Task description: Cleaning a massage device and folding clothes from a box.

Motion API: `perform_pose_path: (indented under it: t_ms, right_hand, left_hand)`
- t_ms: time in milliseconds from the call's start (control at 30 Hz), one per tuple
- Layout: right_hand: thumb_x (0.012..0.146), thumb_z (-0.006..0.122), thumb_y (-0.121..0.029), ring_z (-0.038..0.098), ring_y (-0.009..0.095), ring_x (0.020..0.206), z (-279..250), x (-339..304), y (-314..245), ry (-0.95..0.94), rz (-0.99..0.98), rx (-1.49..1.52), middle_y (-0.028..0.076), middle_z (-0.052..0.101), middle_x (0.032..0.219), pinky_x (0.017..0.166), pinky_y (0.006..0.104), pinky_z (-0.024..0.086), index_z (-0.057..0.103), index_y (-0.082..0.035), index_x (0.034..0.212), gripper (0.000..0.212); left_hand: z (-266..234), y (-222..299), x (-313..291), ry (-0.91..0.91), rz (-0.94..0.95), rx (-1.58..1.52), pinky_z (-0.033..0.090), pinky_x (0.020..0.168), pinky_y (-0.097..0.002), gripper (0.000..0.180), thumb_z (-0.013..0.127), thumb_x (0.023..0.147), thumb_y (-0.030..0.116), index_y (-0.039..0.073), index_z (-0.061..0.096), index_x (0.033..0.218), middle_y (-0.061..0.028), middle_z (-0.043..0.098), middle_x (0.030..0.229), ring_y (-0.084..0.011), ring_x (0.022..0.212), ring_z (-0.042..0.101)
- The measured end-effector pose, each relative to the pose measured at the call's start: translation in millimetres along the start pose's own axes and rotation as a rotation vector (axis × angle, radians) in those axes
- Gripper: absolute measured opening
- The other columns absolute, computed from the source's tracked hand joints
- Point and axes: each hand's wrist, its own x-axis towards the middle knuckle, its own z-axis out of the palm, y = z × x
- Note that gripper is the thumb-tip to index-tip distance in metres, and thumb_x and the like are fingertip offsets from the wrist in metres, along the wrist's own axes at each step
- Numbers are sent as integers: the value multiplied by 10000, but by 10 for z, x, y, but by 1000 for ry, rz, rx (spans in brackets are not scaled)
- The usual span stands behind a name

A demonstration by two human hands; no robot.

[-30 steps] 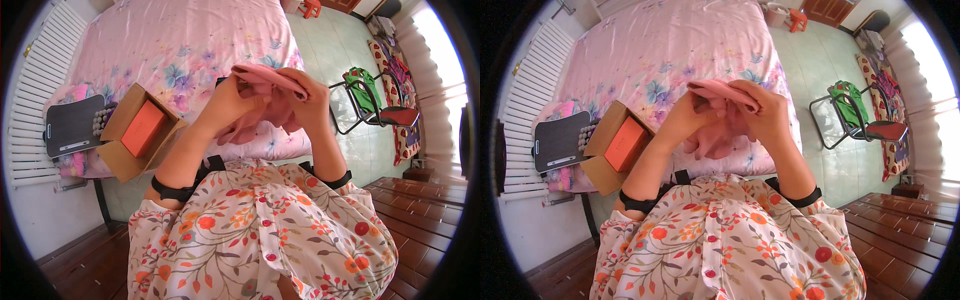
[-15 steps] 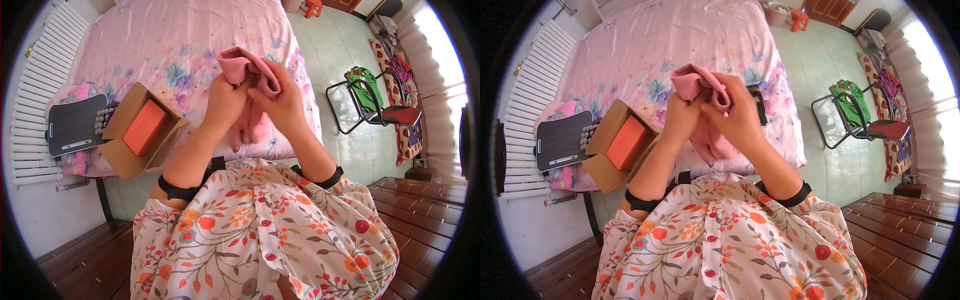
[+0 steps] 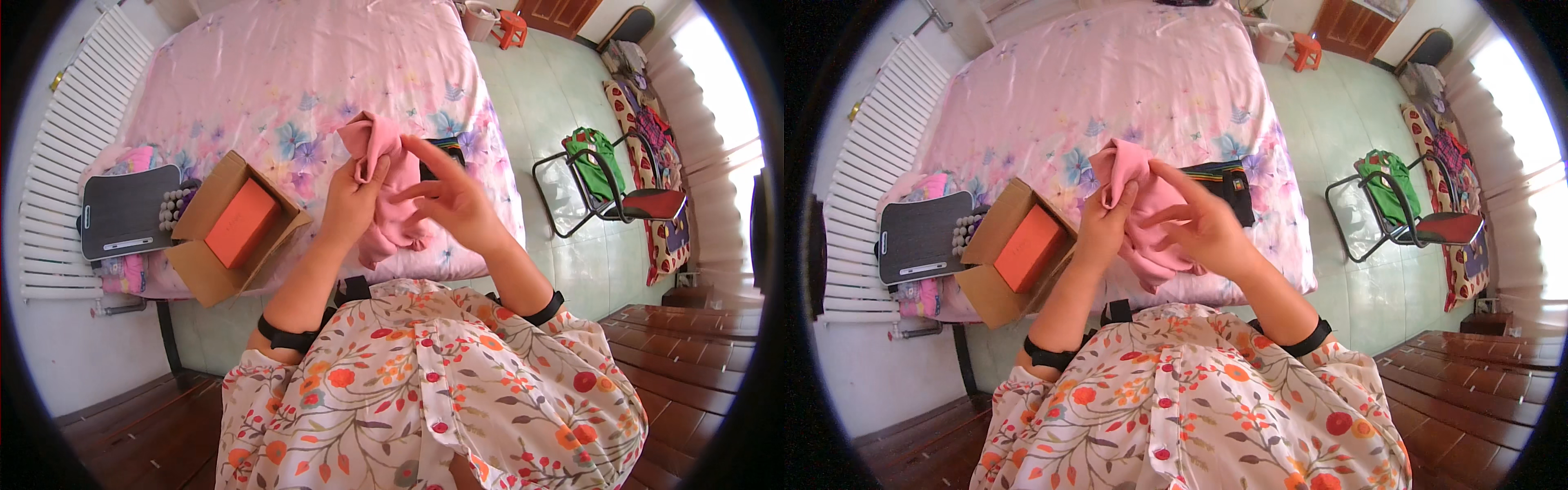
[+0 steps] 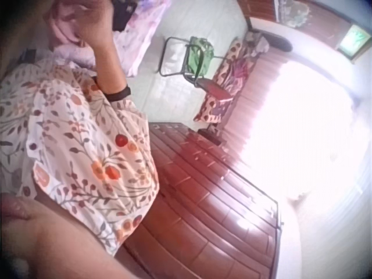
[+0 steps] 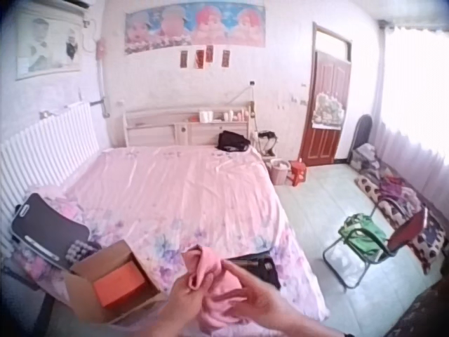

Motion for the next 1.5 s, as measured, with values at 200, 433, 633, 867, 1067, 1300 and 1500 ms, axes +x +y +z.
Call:
perform_pose_path:
  t_ms: [200, 433, 633, 867, 1067, 1300, 1500]
  right_hand:
    - [713, 714, 15, 535, 115, 991, -189, 110, -31, 29, 12, -410, 83, 558, 1144, 841, 269, 455, 466, -25, 1243, 586]
    - [695, 644, 67, 561, 79, 848, -80, 141, -131, 346, 40, -440, 8, 639, 904, 756, 251, 473, 610, 2, 1030, 343]
    - [691, 576, 102, 557, 83, 877, -146, 208, -306, 407, -44, -493, 5, 637, 948, 786, 244, 463, 611, -3, 1045, 371]
    - [722, 583, 65, 561, 78, 863, -333, 272, -353, 448, -108, -550, 5, 640, 896, 779, 244, 460, 622, -4, 999, 289]
    - [714, 614, 56, 567, 82, 844, -222, 357, -450, 453, -90, -664, 17, 643, 876, 765, 247, 462, 616, 1, 999, 290]
    - [689, 590, 94, 559, 92, 878, -311, 270, -428, 367, -206, -483, 17, 631, 928, 792, 243, 457, 600, 13, 1029, 349]
    - [761, 621, 78, 540, 81, 848, -266, 212, -435, 385, -232, -364, -2, 597, 924, 772, 233, 451, 566, -6, 939, 205]
  left_hand:
    - [-117, 186, -28, -401, -76, 12, 453, 732, -253, 303, 660, 843, 241, 13, 599, 1033, -36, 628, 903, -91, 833, 560]
    - [-124, 168, -74, -277, 112, 313, 442, 681, -278, 343, 726, 729, 152, 57, 554, 1010, -32, 594, 839, -123, 759, 547]
    - [-323, -479, 33, -137, 47, 234, 462, 673, -300, 228, 671, 757, 77, 32, 515, 918, -59, 597, 764, -165, 821, 614]
    - [-432, -561, 88, -24, 156, 226, 461, 784, -251, 180, 668, 789, 49, 27, 520, 888, -33, 587, 857, -120, 837, 593]
    - [-15, -489, 10, -223, 299, 404, 458, 791, -315, 304, 689, 744, 161, 6, 595, 987, -96, 580, 895, -206, 886, 572]
    - [82, -450, 122, -477, 79, 336, 393, 928, -362, 426, 715, 751, 255, -11, 565, 1047, -131, 488, 1127, -267, 1080, 488]
    - [21, -729, 127, -502, -75, -518, 347, 961, -270, 401, 599, 833, 136, 9, 464, 1189, -64, 499, 1135, -156, 1111, 451]
